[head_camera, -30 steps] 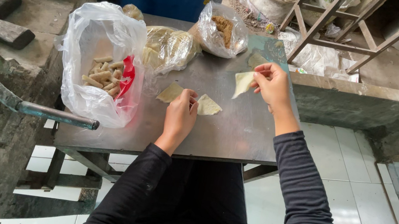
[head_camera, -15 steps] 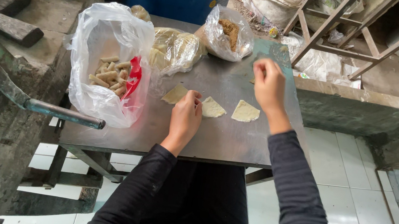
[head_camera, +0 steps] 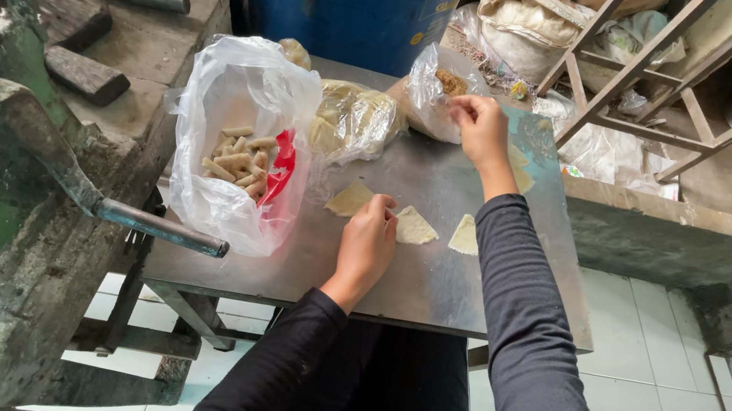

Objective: The person sits at a metal table and rolls spring rolls by hand. They take triangular pastry wrappers from a stack, spoon filling from a plastic bag onto a wrapper, fold and roll it into a cylinder, and place the finished roll into a plastic bag holding other completed rolls.

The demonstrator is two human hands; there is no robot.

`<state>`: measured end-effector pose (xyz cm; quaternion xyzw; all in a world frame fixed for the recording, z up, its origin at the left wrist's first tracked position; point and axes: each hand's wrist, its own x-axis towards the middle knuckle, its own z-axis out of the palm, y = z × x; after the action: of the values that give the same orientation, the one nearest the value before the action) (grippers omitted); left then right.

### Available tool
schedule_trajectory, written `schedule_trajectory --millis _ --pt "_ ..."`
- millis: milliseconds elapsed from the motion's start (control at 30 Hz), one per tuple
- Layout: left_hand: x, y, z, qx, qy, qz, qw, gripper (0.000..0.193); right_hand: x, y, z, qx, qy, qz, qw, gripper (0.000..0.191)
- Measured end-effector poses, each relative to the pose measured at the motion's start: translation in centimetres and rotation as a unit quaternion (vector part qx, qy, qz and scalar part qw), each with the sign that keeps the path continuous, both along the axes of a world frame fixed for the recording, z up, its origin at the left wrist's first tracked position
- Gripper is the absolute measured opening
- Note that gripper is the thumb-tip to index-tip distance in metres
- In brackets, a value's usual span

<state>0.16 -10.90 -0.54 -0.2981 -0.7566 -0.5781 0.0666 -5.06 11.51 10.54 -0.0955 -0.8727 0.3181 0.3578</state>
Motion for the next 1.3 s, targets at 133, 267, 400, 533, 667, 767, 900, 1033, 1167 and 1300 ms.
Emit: schedule_trajectory --millis 133,267,400,533,667,767,900,1033,1167,1300 --pt "0.1 0.0 0.1 -0.002 0.003 0.002 1.000 0.022 -0.2 -0.1 0.4 -0.103 0.032 -0.028 0.994 0.013" --pt "0.1 -0.1 0.3 0.004 -0.007 0.002 1.000 0.023 -0.3 -0.5 0.3 -0.171 0.083 -0.072 0.979 0.016" --pt "0.1 -0.3 0.4 0.018 -0.028 0.001 0.999 0.023 0.0 -0.1 -0.3 -0.307 0.135 -0.071 0.939 0.018" --pt "-0.1 -0.5 0.6 0.020 -0.020 0.003 1.000 0.024 0.6 1.0 -0.6 -0.402 0.189 -0.060 0.894 0.019" --pt "-0.2 -0.7 0.8 0.016 -0.049 -0.008 0.999 0.032 2.3 2.2 -0.3 -0.479 0.230 -0.007 0.847 0.019" --pt "-0.3 -0.8 0.7 0.021 -0.054 -0.002 0.998 0.032 5.0 3.1 -0.8 -0.523 0.227 0.058 0.819 0.018" --pt "-0.5 -0.9 0.6 0.036 -0.057 -0.004 0.998 0.031 10.2 2.5 -3.5 -0.561 0.162 0.080 0.808 0.018" --pt "-0.7 -1.0 0.8 0.039 -0.064 -0.009 0.997 0.032 14.1 0.5 -7.7 -0.570 0.065 0.091 0.814 0.019" --pt "-0.8 -1.0 0.9 0.033 -0.058 -0.011 0.998 0.031 15.3 -1.1 -10.5 -0.534 0.010 0.094 0.840 0.018" --pt "-0.8 -1.0 0.8 0.038 -0.030 -0.021 0.999 0.032 15.6 -2.0 -11.5 -0.493 -0.004 0.120 0.862 0.018"
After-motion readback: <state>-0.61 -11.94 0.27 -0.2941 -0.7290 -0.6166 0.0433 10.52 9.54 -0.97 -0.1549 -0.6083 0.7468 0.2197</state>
